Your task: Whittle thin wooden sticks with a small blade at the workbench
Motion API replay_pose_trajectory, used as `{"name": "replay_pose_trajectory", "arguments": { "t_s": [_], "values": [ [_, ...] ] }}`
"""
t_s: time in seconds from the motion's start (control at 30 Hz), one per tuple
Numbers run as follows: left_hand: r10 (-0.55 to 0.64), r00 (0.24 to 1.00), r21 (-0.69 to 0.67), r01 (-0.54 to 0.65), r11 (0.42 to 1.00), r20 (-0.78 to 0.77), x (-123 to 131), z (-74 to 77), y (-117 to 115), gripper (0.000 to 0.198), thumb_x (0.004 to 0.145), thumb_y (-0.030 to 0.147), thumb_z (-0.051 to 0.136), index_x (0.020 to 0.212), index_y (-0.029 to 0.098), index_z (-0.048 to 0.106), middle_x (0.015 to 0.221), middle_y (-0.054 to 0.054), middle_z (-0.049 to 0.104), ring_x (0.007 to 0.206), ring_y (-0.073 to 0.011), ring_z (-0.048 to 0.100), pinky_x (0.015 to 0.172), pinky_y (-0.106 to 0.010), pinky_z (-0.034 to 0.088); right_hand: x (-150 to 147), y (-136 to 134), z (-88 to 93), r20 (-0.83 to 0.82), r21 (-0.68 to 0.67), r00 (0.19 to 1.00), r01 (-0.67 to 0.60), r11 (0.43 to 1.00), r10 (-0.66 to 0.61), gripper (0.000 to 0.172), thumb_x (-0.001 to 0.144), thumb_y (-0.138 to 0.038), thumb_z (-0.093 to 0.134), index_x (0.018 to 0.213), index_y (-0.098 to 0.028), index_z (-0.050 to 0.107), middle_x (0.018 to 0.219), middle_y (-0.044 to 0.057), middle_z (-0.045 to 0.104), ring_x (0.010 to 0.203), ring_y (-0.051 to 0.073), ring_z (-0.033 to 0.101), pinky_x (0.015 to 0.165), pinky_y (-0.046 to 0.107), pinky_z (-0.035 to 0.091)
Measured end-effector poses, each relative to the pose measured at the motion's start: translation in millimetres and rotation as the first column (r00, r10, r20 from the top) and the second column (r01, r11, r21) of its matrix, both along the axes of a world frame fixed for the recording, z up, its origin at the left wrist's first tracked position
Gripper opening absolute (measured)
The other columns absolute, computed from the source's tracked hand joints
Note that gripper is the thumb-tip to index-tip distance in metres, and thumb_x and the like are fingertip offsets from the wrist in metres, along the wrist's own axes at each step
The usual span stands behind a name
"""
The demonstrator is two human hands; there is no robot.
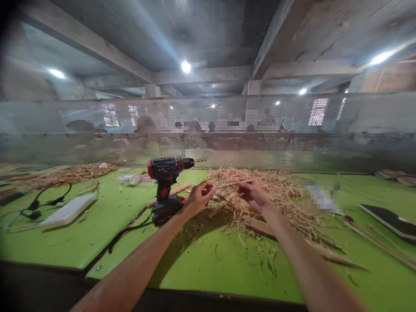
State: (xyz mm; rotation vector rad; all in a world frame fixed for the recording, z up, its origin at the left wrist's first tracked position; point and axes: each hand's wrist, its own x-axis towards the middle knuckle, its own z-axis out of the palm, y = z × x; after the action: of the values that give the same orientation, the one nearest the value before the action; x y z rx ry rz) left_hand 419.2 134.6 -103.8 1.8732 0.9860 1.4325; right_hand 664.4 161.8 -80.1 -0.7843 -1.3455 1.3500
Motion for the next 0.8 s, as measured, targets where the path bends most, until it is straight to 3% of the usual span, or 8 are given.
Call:
{"name": "replay_pose_trajectory", "arguments": {
  "t_s": [0.27, 0.4, 0.5, 0.6, 0.67, 0.8],
  "values": [
    [0.045, 0.997, 0.045, -0.043, 0.998, -0.056, -1.9, -4.8, 5.7, 0.035, 0.098, 0.050, 0.054, 0.079, 0.021, 0.055, 0.058, 0.005, 0.049, 0.051, -0.0122, 0.048, 0.052, -0.023, 0.038, 3.6, 8.5, -9.0, 0.003, -0.028, 1.000, -0.020, 0.999, 0.020, 0.030, 0.072, -0.050, 0.094, 0.078, -0.027, 0.074, 0.074, 0.004, 0.067, 0.065, 0.018, 0.056, 0.060, 0.035, 0.043],
    [0.047, 0.997, 0.057, -0.044, 0.997, -0.058, -1.5, -5.5, 5.9, 0.028, 0.101, 0.041, 0.054, 0.085, 0.019, 0.061, 0.058, 0.004, 0.051, 0.051, -0.0125, 0.049, 0.053, -0.024, 0.039, 2.9, 6.8, -7.4, 0.012, -0.033, 1.000, -0.011, 0.999, 0.012, 0.032, 0.072, -0.051, 0.094, 0.078, -0.026, 0.074, 0.072, 0.003, 0.066, 0.064, 0.017, 0.055, 0.060, 0.034, 0.043],
    [0.044, 0.996, 0.115, -0.035, 0.993, -0.080, -1.3, -2.0, 0.9, 0.020, 0.100, 0.031, 0.058, 0.108, 0.017, 0.069, 0.069, 0.000, 0.061, 0.055, -0.0135, 0.053, 0.054, -0.025, 0.041, 0.4, 2.4, -4.5, 0.041, 0.002, 0.999, -0.012, 1.000, 0.012, 0.031, 0.076, -0.051, 0.092, 0.076, -0.026, 0.073, 0.073, 0.005, 0.067, 0.064, 0.017, 0.055, 0.060, 0.034, 0.042],
    [0.067, 0.982, 0.254, -0.021, 0.967, -0.175, -1.6, 2.4, -5.3, 0.031, 0.096, 0.022, 0.062, 0.126, 0.020, 0.069, 0.099, -0.008, 0.072, 0.066, -0.0154, 0.059, 0.061, -0.028, 0.046, -4.6, -3.0, -1.2, 0.070, 0.038, 0.997, -0.017, 0.999, 0.014, 0.030, 0.076, -0.049, 0.092, 0.075, -0.025, 0.075, 0.073, 0.006, 0.066, 0.064, 0.017, 0.055, 0.060, 0.034, 0.042],
    [0.064, 0.969, 0.323, 0.017, 0.946, -0.239, -1.2, 4.0, -7.8, 0.032, 0.095, 0.020, 0.062, 0.126, 0.022, 0.072, 0.114, -0.009, 0.070, 0.071, -0.0159, 0.062, 0.066, -0.030, 0.049, -8.6, -6.4, 1.1, 0.088, 0.039, 0.996, -0.025, 0.999, 0.021, 0.030, 0.074, -0.048, 0.094, 0.074, -0.024, 0.077, 0.073, 0.006, 0.066, 0.064, 0.017, 0.055, 0.059, 0.033, 0.042],
    [0.029, 0.970, 0.357, 0.062, 0.932, -0.243, 3.1, 3.7, -8.6, 0.025, 0.096, 0.022, 0.060, 0.116, 0.020, 0.076, 0.112, -0.013, 0.068, 0.087, -0.0216, 0.065, 0.070, -0.031, 0.052, -14.9, -10.2, 3.3, 0.093, 0.031, 0.995, -0.030, 0.999, 0.027, 0.033, 0.071, -0.049, 0.094, 0.068, -0.023, 0.075, 0.070, 0.007, 0.066, 0.063, 0.016, 0.056, 0.061, 0.034, 0.045]
  ]
}}
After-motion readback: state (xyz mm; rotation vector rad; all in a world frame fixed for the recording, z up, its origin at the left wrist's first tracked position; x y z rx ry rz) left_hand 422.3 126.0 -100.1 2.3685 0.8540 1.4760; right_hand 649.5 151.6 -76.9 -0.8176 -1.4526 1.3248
